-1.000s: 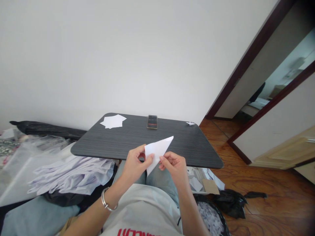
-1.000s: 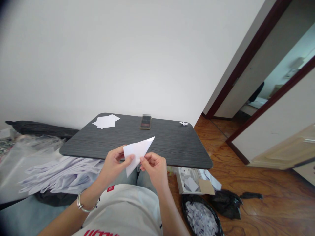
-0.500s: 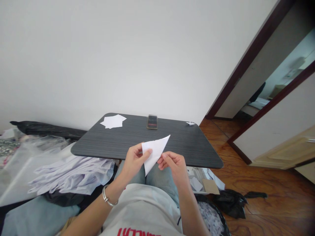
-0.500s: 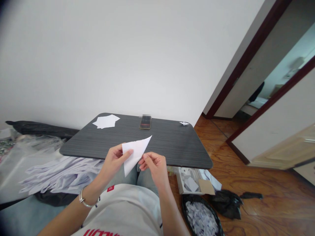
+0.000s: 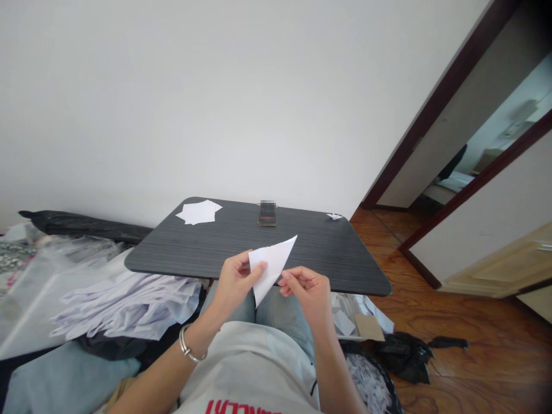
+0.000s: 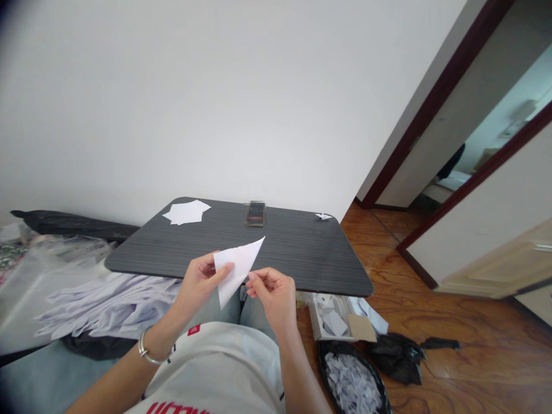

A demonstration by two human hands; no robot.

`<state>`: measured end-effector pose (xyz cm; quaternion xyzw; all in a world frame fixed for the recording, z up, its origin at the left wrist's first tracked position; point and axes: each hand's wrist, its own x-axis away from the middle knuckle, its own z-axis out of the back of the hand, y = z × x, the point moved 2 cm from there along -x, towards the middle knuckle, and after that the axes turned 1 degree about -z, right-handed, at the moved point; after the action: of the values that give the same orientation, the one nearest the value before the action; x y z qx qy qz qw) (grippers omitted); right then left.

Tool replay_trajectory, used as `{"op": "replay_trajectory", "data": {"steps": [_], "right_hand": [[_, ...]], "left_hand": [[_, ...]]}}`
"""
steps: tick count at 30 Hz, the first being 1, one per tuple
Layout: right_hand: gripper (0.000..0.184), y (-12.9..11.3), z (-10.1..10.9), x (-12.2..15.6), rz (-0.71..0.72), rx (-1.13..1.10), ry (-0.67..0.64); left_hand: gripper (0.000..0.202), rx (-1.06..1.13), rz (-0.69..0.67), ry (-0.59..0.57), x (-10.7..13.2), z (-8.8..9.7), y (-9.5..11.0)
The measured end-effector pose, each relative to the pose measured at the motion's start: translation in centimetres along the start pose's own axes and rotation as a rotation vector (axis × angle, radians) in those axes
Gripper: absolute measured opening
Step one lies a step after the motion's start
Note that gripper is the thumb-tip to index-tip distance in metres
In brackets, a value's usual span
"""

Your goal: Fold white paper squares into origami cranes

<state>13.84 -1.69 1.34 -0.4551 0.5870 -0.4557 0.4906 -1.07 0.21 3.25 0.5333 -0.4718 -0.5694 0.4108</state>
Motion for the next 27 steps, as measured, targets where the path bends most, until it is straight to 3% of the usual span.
{"op": "replay_trajectory", "data": {"steps": [5,14,27], "right_hand": [[0.012,0.0,-0.3,0.0,0.006,0.022,0.048],[0.016,0.4,-0.3,-0.5,-0.047,-0.011,0.014],[0.028,1.1,0.0,-1.0,-0.094,-0.282,-0.111]], "left_hand": [[0.020,-0.130,-0.074,-0.023,0.0,0.0,-0.1],[0.027,-0.350,-0.203,-0.035,0.2,-0.1,0.4],[0.018,0.004,-0.009,-0.052,-0.2,0.0,-0.4]]}}
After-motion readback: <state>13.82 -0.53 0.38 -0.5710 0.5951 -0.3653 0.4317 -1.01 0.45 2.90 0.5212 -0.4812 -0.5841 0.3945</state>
